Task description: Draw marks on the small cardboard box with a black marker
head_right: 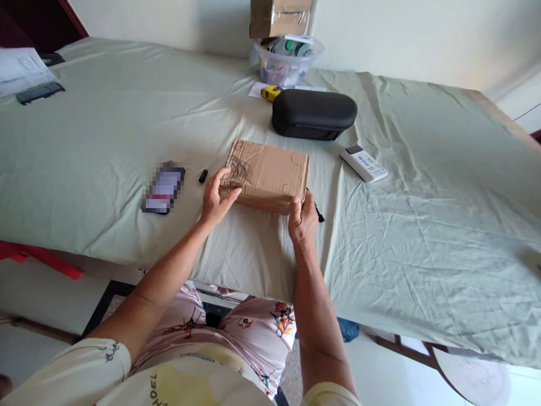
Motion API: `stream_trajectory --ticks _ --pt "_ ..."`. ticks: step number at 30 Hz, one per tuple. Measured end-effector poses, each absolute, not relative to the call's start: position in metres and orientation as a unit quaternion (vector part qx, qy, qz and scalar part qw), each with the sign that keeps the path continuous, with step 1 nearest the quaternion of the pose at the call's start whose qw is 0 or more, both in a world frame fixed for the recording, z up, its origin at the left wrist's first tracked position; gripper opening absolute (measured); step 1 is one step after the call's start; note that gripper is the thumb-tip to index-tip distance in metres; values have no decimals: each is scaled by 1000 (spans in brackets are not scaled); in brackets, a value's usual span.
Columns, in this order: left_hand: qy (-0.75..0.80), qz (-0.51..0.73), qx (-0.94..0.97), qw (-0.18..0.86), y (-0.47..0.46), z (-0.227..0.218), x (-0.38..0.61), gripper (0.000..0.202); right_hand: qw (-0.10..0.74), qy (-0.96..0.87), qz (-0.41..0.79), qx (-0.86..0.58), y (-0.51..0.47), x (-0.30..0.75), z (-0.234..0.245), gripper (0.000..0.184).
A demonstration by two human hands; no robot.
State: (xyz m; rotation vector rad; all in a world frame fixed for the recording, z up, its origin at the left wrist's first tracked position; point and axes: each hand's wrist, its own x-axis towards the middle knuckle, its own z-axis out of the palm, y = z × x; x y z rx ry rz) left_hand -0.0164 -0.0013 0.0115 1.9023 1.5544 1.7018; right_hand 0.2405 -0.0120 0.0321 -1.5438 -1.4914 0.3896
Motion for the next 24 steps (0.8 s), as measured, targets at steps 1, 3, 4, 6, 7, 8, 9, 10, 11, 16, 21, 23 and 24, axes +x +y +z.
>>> stream_trajectory --ticks 1,3,4,6,7,8,9,10,11,16,21,23,24 --pt "524 566 633 71 -2 11 -15 61 462 -605 153 -630 -12 239 32 79" --pt "532 566 627 62 -3 12 -12 63 463 -600 142 -637 -13 236 33 78" --pt "534 568 624 58 -3 12 -11 64 463 -597 139 -640 -13 234 33 77" --pt "538 570 619 51 -5 14 -8 63 468 -589 136 -644 -15 231 34 74" --pt "540 571 617 46 -6 15 -7 63 478 -583 133 -644 -16 229 34 71" --pt "541 572 615 41 -7 16 -6 62 493 -575 127 -640 -17 227 34 67" --pt "541 574 614 35 -8 17 -5 60 512 -568 118 -634 -17 225 34 64" --pt "539 576 613 32 -9 18 -5 59 532 -563 106 -624 -17 223 34 63" --pt "537 578 614 29 -9 19 -4 57 548 -563 92 -612 -17 221 33 65" --pt "529 582 617 36 -11 19 2 56 542 -622 9 -565 -14 215 24 69" --pt "532 590 607 31 -11 16 7 67 531 -640 -39 -553 -13 213 18 72" --pt "538 590 601 25 -12 15 9 71 526 -637 -41 -563 -14 212 18 74" --pt "543 590 597 23 -12 15 10 72 524 -635 -43 -566 -15 212 18 74"
